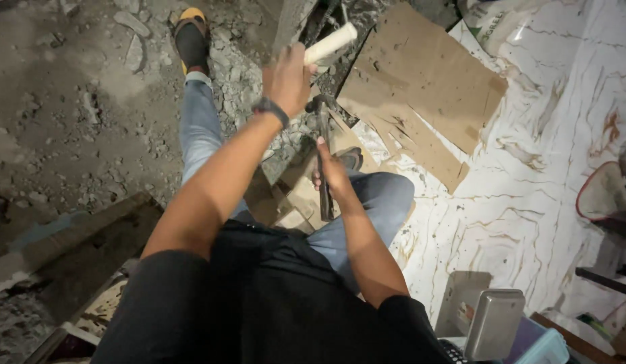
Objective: Using a hammer to strike a wooden wedge to pry apart concrete debris
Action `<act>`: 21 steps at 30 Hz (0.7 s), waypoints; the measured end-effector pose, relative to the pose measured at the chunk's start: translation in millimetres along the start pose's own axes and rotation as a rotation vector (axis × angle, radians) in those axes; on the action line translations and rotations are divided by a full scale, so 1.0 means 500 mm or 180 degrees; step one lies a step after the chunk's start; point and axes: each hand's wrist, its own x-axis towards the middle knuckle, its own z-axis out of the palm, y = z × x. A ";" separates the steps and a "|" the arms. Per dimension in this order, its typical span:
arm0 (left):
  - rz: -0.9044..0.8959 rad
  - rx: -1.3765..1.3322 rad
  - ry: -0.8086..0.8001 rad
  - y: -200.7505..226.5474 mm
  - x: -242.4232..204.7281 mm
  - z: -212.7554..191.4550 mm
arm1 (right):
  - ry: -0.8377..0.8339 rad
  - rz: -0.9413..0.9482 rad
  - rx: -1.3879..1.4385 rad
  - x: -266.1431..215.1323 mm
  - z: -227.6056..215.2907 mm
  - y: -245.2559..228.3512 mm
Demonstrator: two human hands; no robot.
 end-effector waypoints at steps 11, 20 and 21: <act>0.0716 -0.0317 -0.0023 0.061 -0.078 -0.047 | -0.0017 -0.0012 -0.0030 -0.011 0.014 -0.028; 0.0863 -0.0467 0.0189 0.096 -0.065 -0.099 | -0.0137 -0.0236 -0.0318 0.003 0.014 -0.008; 0.0793 -0.0369 0.0165 0.099 -0.067 -0.099 | -0.0082 -0.0238 -0.0386 0.000 0.016 -0.010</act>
